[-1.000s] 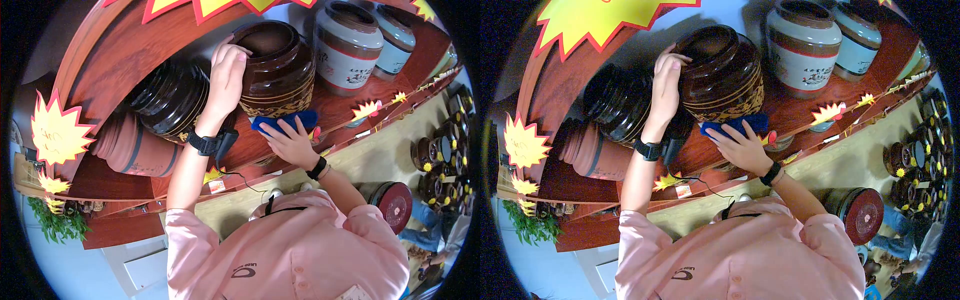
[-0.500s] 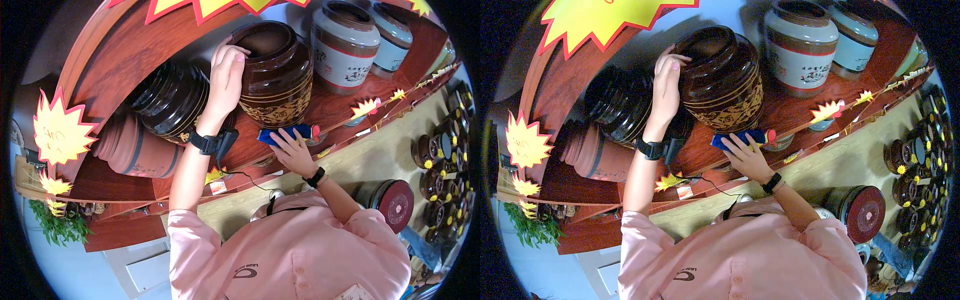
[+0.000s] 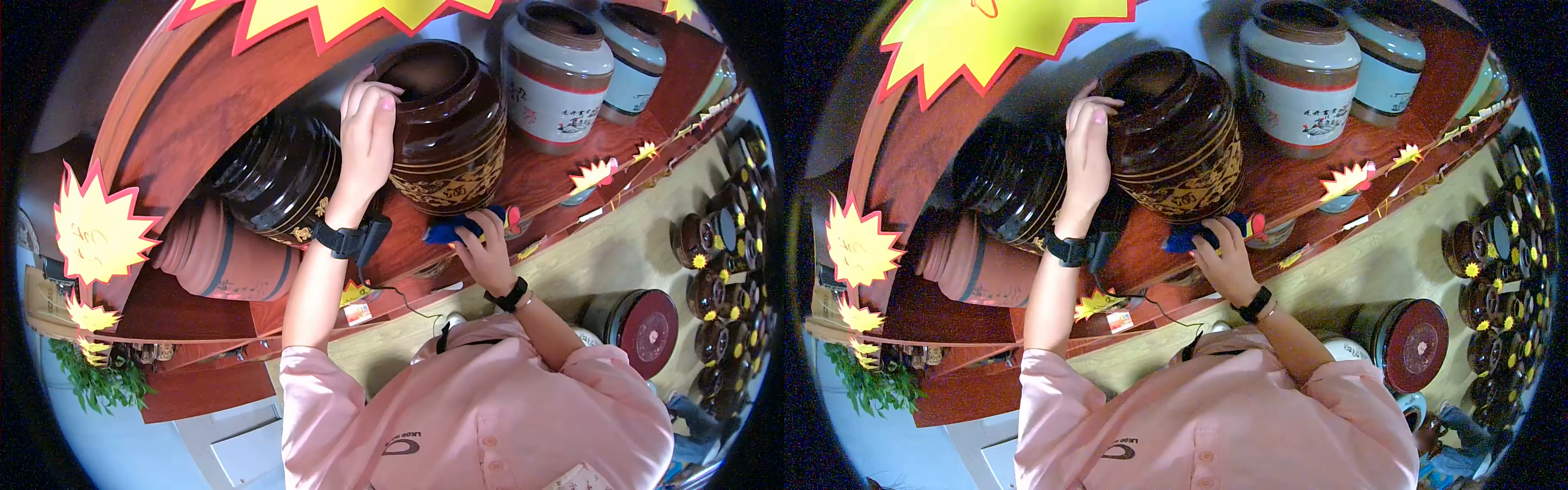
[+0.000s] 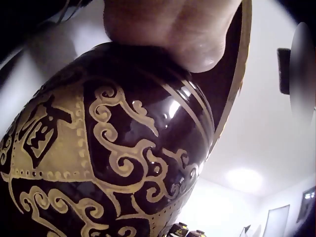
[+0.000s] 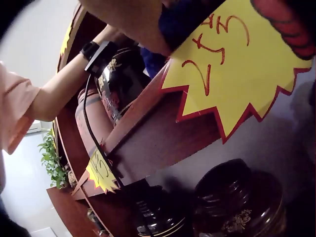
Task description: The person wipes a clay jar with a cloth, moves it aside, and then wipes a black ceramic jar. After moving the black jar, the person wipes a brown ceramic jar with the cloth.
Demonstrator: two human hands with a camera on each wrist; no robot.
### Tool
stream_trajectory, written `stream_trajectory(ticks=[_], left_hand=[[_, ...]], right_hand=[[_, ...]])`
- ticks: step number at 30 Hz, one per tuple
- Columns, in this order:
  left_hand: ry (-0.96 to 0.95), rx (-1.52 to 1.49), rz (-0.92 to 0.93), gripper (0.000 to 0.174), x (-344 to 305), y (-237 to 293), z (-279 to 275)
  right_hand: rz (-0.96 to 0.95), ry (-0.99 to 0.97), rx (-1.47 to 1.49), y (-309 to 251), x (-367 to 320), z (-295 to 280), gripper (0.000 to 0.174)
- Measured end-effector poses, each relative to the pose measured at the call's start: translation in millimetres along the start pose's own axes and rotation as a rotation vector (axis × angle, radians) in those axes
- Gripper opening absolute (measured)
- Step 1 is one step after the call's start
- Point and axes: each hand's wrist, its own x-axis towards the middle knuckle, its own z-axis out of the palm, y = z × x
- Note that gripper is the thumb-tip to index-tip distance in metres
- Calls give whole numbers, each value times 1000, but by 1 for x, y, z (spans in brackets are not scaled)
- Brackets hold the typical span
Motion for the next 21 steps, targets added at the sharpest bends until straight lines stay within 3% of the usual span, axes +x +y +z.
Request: stream_trajectory(ticks=[5,13,15,17,19,21], left_hand=[[-38,30,3,31,-1,0,-1],[14,29,25,23,0,0,1],[22,33,16,23,-1,1,2],[36,31,3,23,-1,1,3],[39,46,7,23,-2,4,2],[43,54,14,22,-1,4,2]], right_hand=[[23,243,202,-3,20,-21,35],[-131,727,135,1,169,-92,37],[-121,701,130,-2,196,-96,40],[-170,554,-42,4,209,-78,46],[-96,363,46,1,202,-53,46],[-141,325,-43,-4,200,-60,52]])
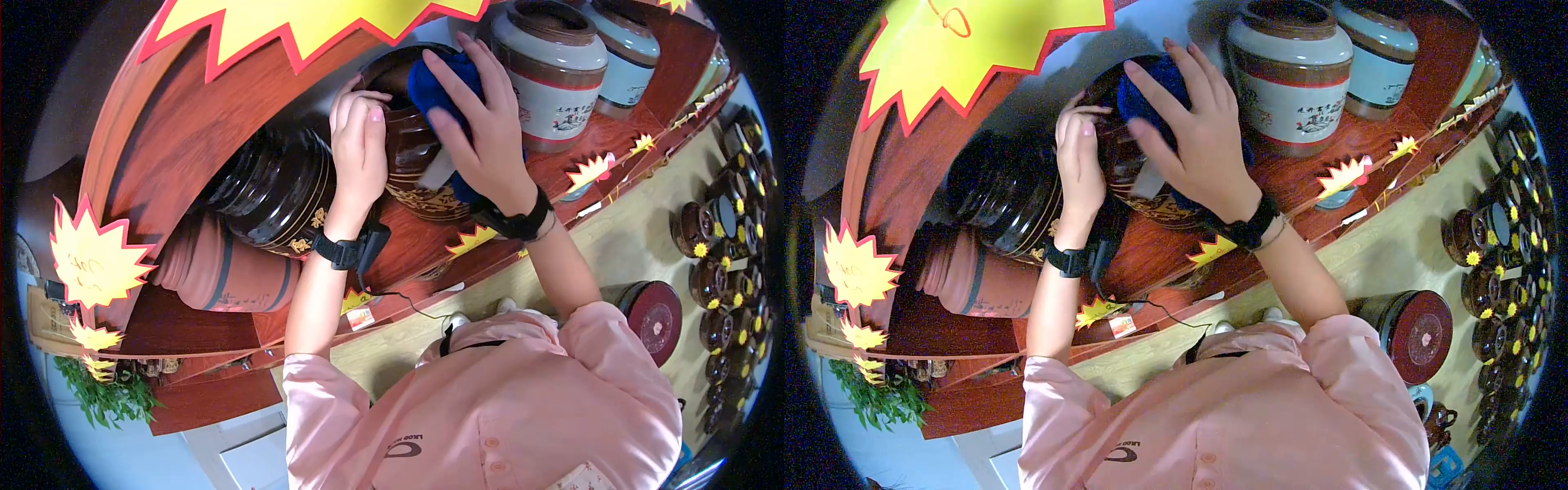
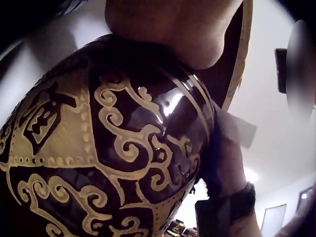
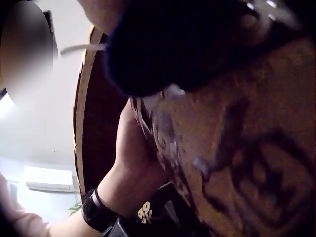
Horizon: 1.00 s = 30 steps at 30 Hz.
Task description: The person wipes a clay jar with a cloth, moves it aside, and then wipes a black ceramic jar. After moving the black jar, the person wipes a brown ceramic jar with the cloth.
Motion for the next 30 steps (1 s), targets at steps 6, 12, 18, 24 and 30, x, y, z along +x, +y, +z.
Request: stream_trajectory(ticks=[6,12,18,24,30], left_hand=[[18,0,4,22,1,-1,5],[15,-20,4,21,0,0,5],[12,-17,-8,19,0,1,4],[-14,9,-19,29,0,3,4],[-36,24,-17,34,-1,1,4]], right_hand=[[-60,-174,135,5,-10,-22,86],[-138,-287,122,20,-20,-32,107],[97,-85,209,20,-46,-13,109],[521,-114,406,28,-121,6,130],[839,-140,733,48,-175,13,108]])
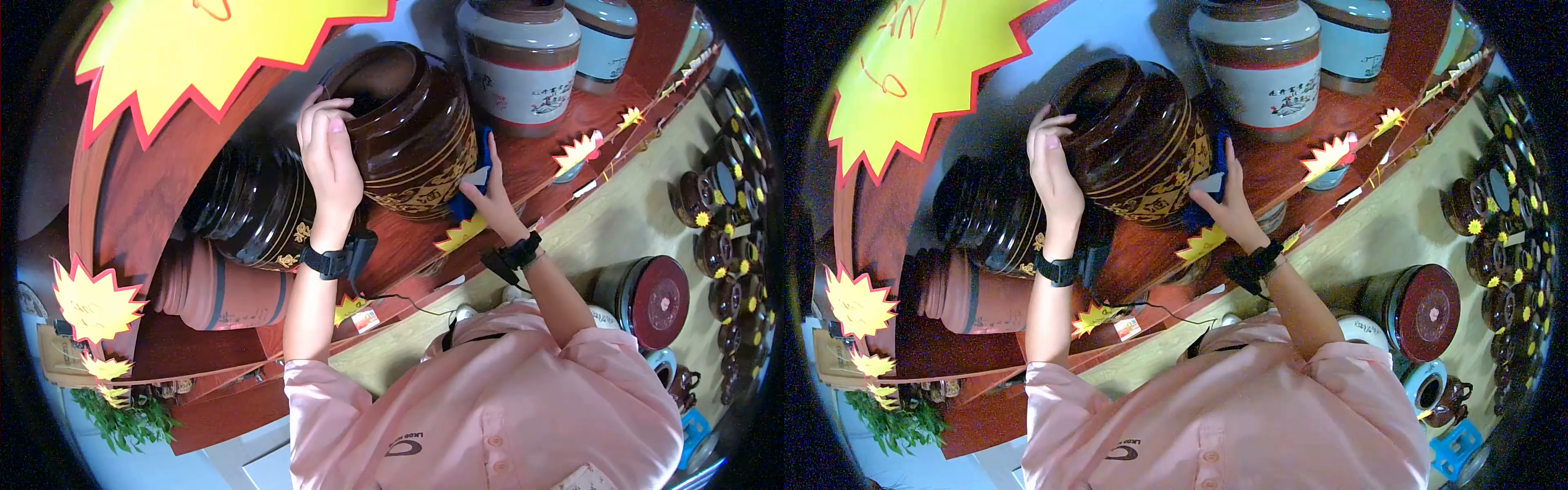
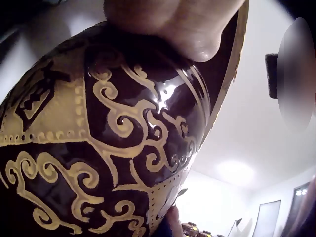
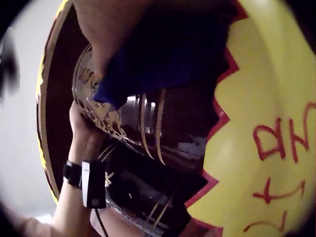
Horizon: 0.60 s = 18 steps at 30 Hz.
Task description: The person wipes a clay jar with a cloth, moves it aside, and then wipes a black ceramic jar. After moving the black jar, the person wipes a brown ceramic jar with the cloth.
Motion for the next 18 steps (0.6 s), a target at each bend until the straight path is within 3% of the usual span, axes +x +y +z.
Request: stream_trajectory(ticks=[1,4,7,11,18], left_hand=[[-2,5,3,35,-1,-2,0],[7,38,9,30,-1,5,-2],[-13,183,57,21,-1,24,0],[9,322,52,22,1,54,10],[103,254,30,24,7,46,15]], right_hand=[[-6,-7,-50,3,-2,-2,95],[-1,36,106,20,-1,2,77],[26,118,44,2,2,3,60],[9,216,41,3,1,12,53],[9,291,65,-4,-6,23,53]])
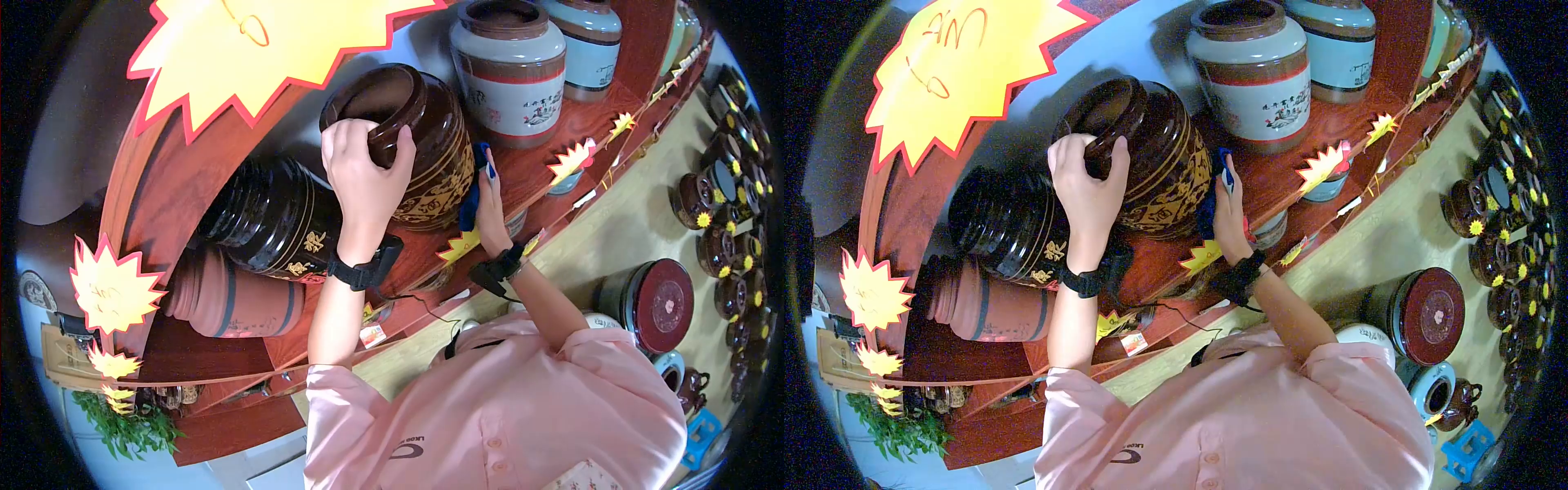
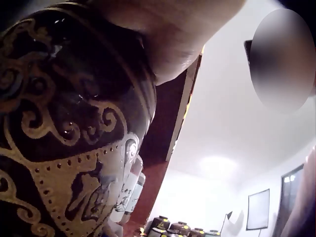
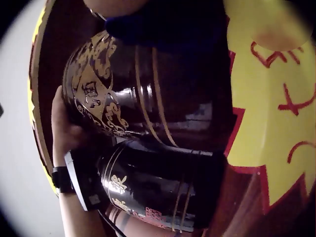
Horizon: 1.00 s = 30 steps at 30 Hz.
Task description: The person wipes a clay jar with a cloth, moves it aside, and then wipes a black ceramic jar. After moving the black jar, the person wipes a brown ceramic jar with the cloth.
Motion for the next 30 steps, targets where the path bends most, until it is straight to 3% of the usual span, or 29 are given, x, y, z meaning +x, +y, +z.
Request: stream_trajectory(ticks=[7,10,13,17,22,24,27,29,30], left_hand=[[-70,-88,22,23,0,-16,-10],[-81,-177,57,23,1,-28,-11],[-72,-277,95,25,1,-41,-9],[-102,-311,66,29,-1,-43,-11],[-101,-304,78,27,-2,-45,-9],[-113,-289,67,27,-1,-44,-10],[-120,-261,50,31,-2,-40,-11],[-119,-258,52,30,-2,-41,-10],[-114,-252,53,29,-2,-41,-10]], right_hand=[[-130,33,-1,-41,1,17,52],[-344,45,-172,-88,7,37,53],[-837,-61,-588,-121,22,48,53],[-1046,-122,-675,-118,41,54,55],[-917,-54,-560,-113,46,52,53],[-779,30,-493,-113,51,51,49],[-486,-15,-140,-105,69,43,46],[-607,-26,-242,-33,84,27,43],[-670,-31,-293,-35,84,29,42]])
